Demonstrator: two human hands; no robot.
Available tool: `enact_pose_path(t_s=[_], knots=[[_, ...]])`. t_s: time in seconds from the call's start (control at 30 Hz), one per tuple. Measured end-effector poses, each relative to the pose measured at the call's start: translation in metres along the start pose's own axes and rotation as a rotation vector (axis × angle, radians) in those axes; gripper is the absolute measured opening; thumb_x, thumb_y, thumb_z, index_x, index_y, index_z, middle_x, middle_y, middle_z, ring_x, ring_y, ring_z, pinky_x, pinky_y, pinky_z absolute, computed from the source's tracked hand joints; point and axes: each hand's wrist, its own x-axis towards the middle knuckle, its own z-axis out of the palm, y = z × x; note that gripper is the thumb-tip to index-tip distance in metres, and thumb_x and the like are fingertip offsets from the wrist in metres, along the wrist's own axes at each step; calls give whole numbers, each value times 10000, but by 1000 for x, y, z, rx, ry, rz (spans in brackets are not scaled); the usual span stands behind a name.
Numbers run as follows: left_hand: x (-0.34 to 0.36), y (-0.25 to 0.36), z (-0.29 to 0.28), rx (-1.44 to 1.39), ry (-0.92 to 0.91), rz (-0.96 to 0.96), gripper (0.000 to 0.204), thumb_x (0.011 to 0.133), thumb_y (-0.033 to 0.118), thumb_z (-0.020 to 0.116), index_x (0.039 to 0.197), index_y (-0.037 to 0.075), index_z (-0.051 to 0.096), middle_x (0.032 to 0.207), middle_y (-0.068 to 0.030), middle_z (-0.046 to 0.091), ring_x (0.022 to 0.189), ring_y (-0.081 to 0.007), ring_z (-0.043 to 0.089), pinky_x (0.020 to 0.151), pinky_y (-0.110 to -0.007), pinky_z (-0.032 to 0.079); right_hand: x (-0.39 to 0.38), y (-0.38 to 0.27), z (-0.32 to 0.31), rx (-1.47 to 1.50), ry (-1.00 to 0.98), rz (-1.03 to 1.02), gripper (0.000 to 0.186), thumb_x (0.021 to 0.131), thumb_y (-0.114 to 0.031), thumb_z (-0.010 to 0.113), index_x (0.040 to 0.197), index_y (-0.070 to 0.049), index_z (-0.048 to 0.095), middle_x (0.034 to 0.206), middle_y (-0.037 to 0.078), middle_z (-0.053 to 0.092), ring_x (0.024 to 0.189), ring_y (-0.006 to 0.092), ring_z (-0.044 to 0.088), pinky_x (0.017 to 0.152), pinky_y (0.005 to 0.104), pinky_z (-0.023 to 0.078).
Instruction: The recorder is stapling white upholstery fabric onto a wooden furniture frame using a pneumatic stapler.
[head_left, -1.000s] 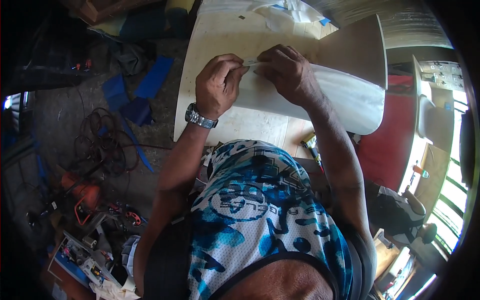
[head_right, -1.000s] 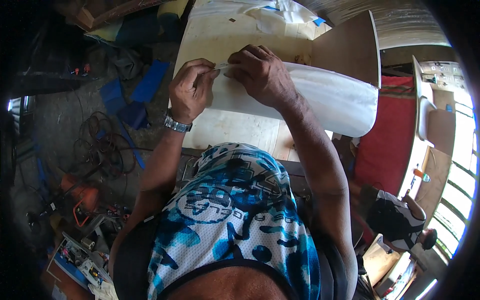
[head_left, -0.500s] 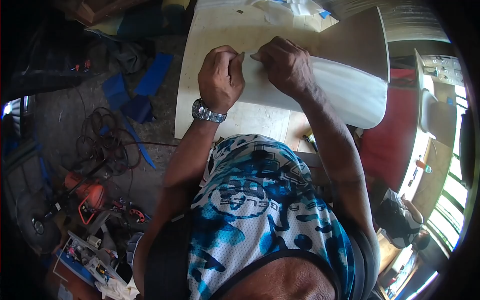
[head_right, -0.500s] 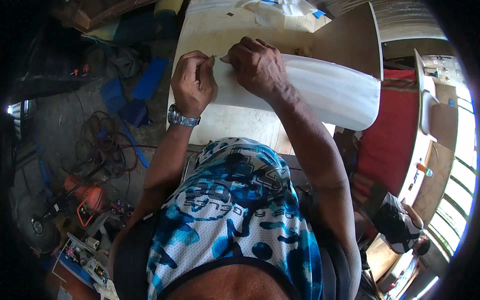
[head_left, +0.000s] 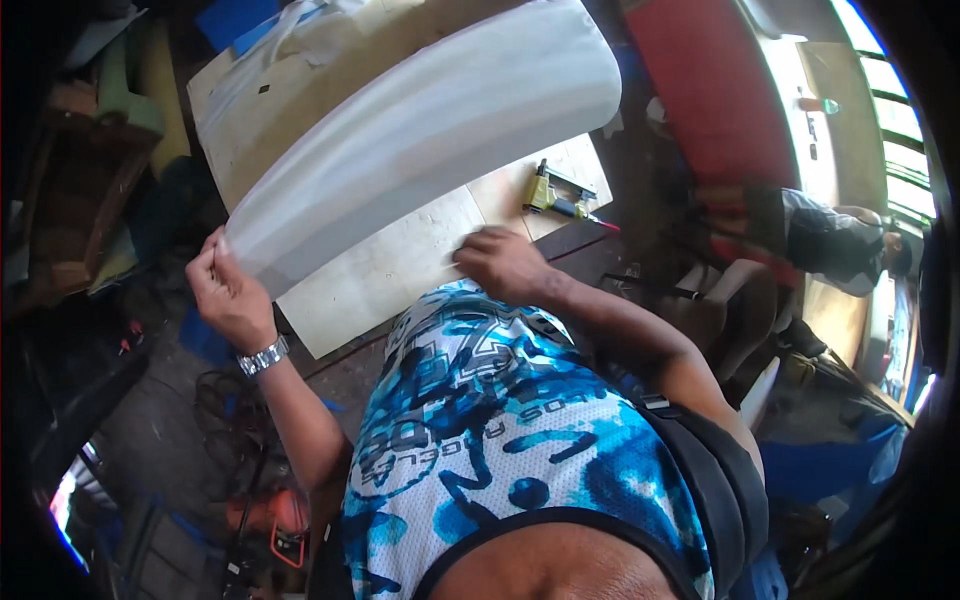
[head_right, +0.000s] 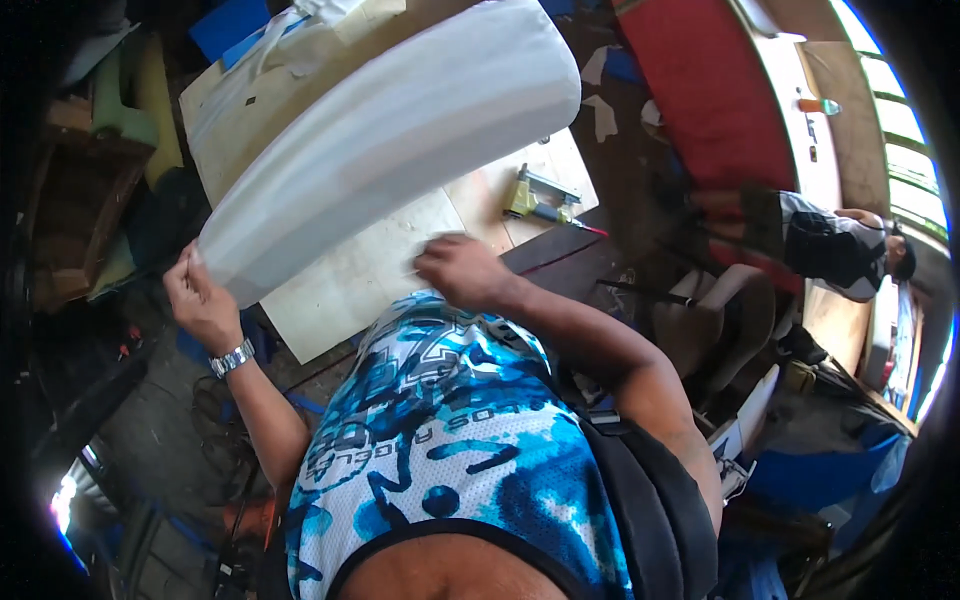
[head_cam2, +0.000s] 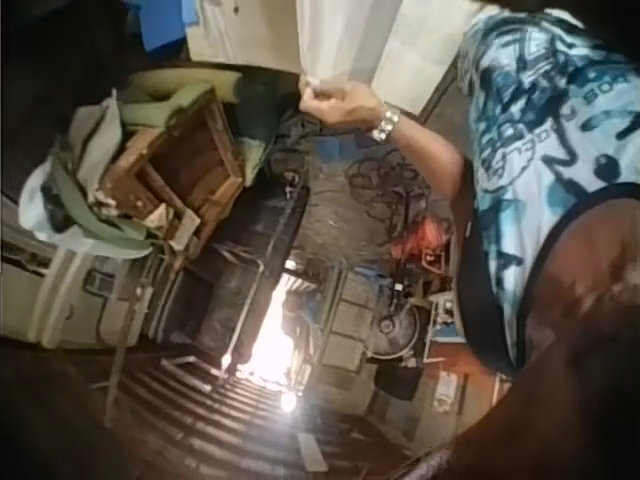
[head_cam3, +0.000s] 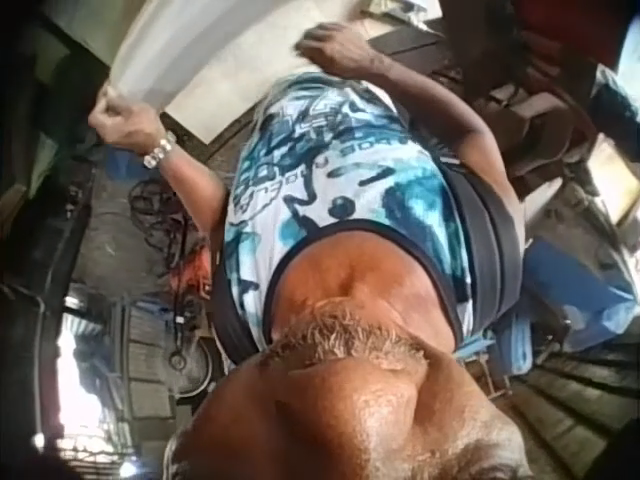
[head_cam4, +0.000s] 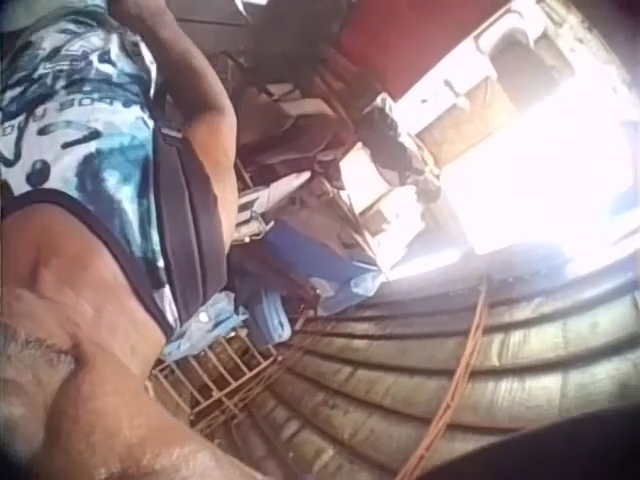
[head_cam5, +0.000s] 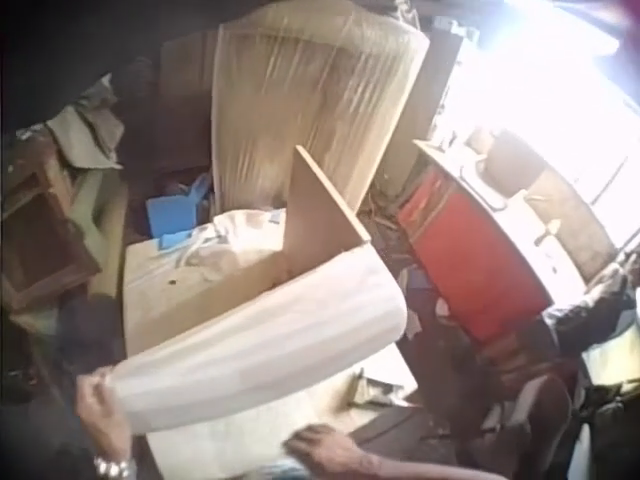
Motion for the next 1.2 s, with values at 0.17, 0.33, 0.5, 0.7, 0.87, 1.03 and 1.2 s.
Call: enact_pose_path(t_s=[0.17, 0.33, 0.5, 0.7, 0.87, 1.03, 1.2], knots=[[10, 23, 0, 261, 13, -124, 98, 1004, 99, 566, 969, 11, 591, 1076, -140, 721, 944, -214, 684, 824, -346, 537, -142, 202, 118, -205, -160, 801, 340, 815, -61, 608, 1153, -57, 572, 1154, 209, 606, 1062, 388, 610, 841, 494, 543], [-10, -1, 0, 284, 17, -189, 186, 967, 189, 645, 903, 18, 614, 909, -108, 715, 799, -194, 658, 738, -351, 521, -165, 269, 150, -239, -201, 899, 562, 797, -86, 665, 1295, 27, 430, 1295, 218, 489, 1166, 404, 558, 927, 467, 521], [-10, 8, -3, 289, 66, -104, 184, 964, 190, 656, 928, 13, 624, 933, -123, 725, 832, -211, 675, 756, -342, 530, -153, 277, 160, -232, -100, 969, 479, 852, -180, 646, 1269, -40, 457, 1333, 176, 484, 1230, 398, 509, 950, 515, 495], [2, -8, -9, 131, 67, -85, 178, 958, 161, 665, 920, 5, 589, 921, -117, 728, 819, -178, 678, 728, -318, 536, -147, 278, 146, -226, -189, 776, 351, 898, -337, 659, 1140, -93, 585, 1025, 180, 651, 946, 415, 647, 786, 526, 505], [2, -24, -18, -36, 26, -170, 175, 928, 117, 691, 902, 6, 559, 928, -130, 725, 812, -159, 670, 716, -311, 539, -160, 165, 89, 448, 47, 697, 303, 906, -327, 693, 947, -42, 596, 753, 99, 598, 671, 228, 558, 620, 395, 471], [1, -34, -8, -287, 7, -115, 184, 916, 106, 699, 974, 16, 549, 930, -119, 693, 799, -164, 650, 705, -317, 541, -65, -23, -54, 617, -224, 879, 358, 824, -295, 749, 996, -15, 607, 758, 40, 610, 690, 154, 573, 638, 343, 480], [3, -24, -1, -385, -6, -195, 258, 899, 106, 702, 1090, 30, 547, 913, -86, 663, 804, -179, 627, 695, -317, 520, 27, -125, -111, 993, -19, 567, 348, 830, -229, 764, 1044, 0, 612, 791, 5, 615, 689, 104, 575, 631, 252, 450]])
